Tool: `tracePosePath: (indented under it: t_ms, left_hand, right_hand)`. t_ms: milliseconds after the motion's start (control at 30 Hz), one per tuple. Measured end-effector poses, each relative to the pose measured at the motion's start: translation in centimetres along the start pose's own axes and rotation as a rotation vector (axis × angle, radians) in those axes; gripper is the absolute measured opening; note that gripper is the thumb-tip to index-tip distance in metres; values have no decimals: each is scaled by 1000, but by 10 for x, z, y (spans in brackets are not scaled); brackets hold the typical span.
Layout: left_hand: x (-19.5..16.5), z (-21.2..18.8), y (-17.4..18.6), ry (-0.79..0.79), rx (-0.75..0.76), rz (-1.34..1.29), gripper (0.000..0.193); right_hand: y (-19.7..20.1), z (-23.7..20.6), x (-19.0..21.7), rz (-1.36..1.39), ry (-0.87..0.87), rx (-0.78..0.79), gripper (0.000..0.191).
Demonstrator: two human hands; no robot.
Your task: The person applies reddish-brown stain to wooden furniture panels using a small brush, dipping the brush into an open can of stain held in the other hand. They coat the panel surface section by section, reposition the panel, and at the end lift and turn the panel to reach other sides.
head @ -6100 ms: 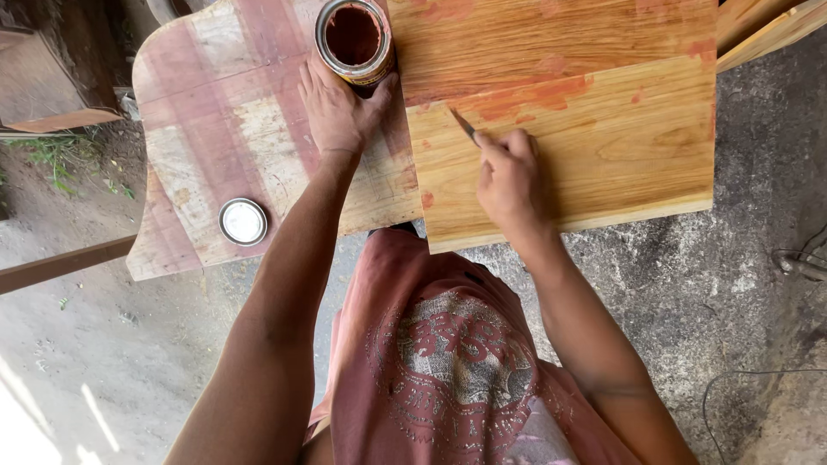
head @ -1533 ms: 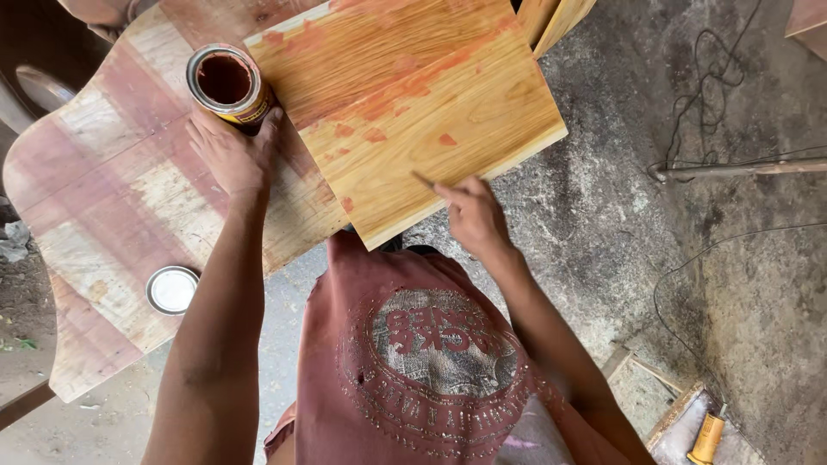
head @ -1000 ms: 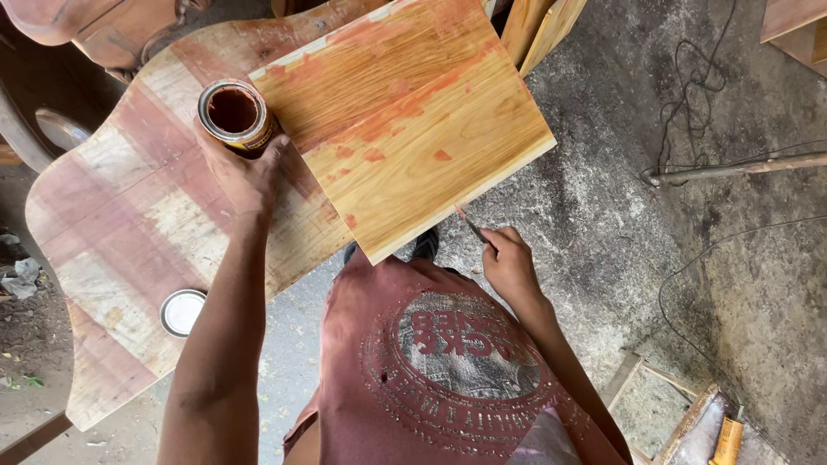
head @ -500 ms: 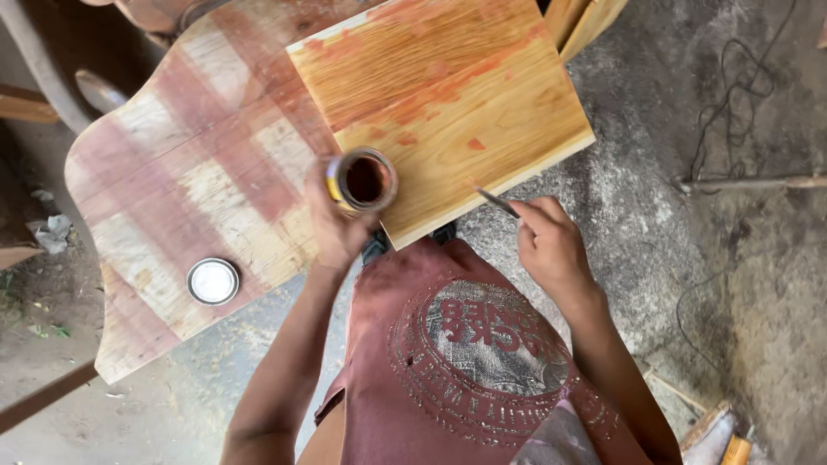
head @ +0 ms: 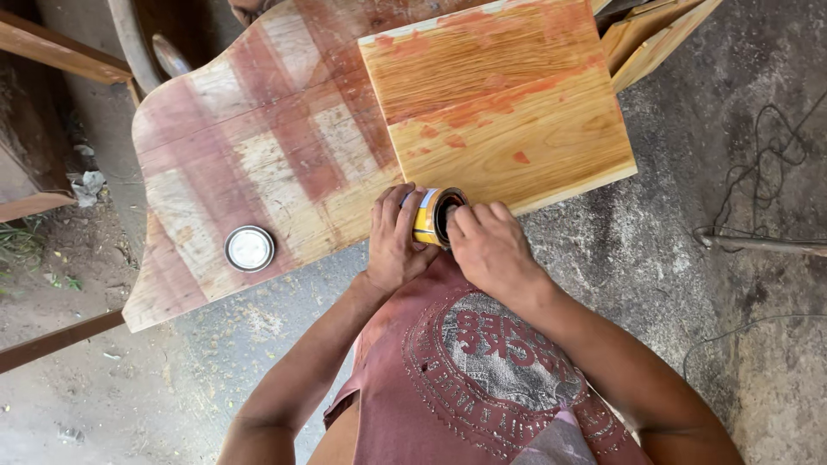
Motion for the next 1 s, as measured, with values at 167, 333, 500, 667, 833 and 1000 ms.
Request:
tracePosePath:
  t_ms: [167,333,500,667,833,1000]
  left_hand:
    - [13,-7,14,36,-64,-46,88]
    - [50,-20,34,169,-199,-42,88]
    - [103,-32,48,308,-369,-205,88]
    - [133,-29,47,430,-381,-133,99]
    - [134,-31,43,434,-327,-116,95]
    - [127,-34,41,352,-317,-129,97]
  right_hand:
    - [15,-3,-18,35,-66,-142,19]
    - [5,-46,-93,400,-426,-145,18]
    - [-35,-76,-114,499,-588,-162,30]
    - [-84,-89,-101,568,-605,-63,34]
    - [-119,-101,-93,630,-625,-100,31]
    - [-125,-129,-92,564,-667,-143,31]
Point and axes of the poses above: each hand's wrist, its own z-axis towards the middle knuckle, its own y-axis out of the back of the hand, x = y × z, the point moved 8 cm from there along z, towards the middle knuckle, and after that the axes turned 12 degrees about x, right-handed, at the moved point
